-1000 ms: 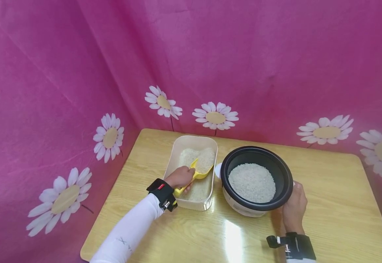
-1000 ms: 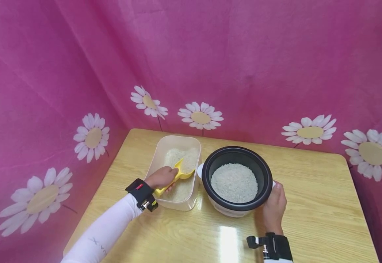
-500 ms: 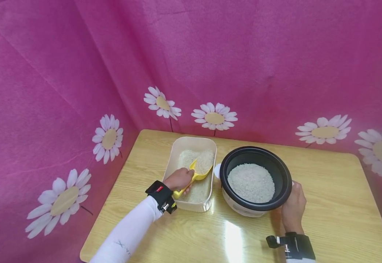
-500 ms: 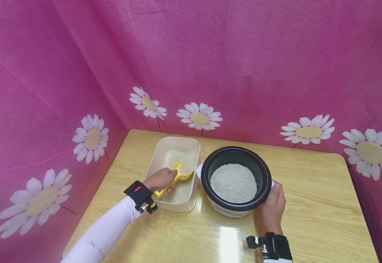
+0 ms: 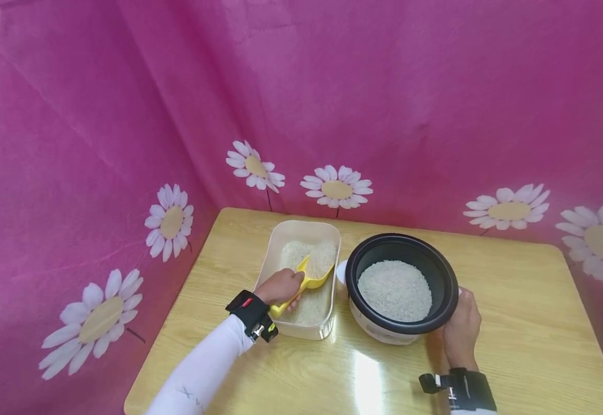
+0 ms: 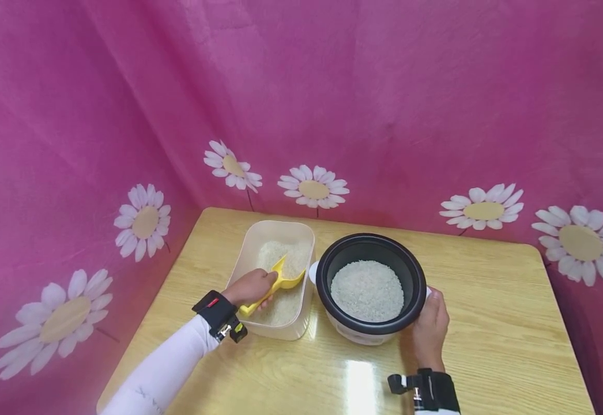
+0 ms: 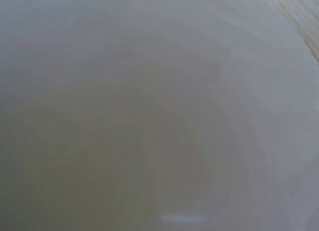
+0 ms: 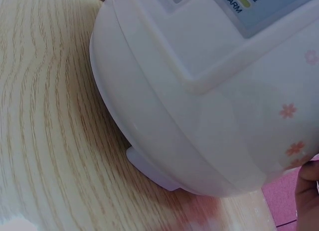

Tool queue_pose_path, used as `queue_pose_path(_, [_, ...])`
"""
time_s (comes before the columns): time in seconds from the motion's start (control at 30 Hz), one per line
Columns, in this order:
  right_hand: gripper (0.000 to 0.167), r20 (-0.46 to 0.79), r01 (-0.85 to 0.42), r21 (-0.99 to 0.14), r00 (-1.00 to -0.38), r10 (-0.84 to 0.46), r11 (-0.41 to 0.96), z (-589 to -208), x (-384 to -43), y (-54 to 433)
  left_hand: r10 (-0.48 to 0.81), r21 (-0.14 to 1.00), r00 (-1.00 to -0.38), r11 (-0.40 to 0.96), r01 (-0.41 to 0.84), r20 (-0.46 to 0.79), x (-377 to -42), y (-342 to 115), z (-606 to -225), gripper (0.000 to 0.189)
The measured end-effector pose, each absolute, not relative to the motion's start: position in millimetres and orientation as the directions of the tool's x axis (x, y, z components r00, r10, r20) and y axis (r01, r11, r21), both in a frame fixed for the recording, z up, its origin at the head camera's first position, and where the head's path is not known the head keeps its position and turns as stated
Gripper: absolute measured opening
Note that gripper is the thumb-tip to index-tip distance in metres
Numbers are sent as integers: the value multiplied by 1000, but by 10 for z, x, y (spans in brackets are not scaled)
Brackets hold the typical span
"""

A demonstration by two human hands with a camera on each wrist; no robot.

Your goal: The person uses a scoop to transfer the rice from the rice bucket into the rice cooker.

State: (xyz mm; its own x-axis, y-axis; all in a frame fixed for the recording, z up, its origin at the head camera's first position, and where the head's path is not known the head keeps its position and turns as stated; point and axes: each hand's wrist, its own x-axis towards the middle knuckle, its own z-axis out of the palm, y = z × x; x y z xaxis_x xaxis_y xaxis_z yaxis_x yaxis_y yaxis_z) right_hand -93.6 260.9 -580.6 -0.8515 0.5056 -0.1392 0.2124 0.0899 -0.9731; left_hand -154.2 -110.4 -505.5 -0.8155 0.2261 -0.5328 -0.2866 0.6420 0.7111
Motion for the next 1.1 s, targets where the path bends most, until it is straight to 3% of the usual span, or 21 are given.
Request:
queue_pose_path(0.47, [48, -117, 208, -971, -850, 514, 122, -5836, -920, 2603, 233, 720, -813, 630, -291, -533, -1477, -1109, -4965, 46])
queue_pose_path(1.1, [49, -89, 177, -976, -861, 501, 129, -5820, -921, 2600, 219, 704, -829, 659, -264, -515, -1468, -1183, -4739, 45])
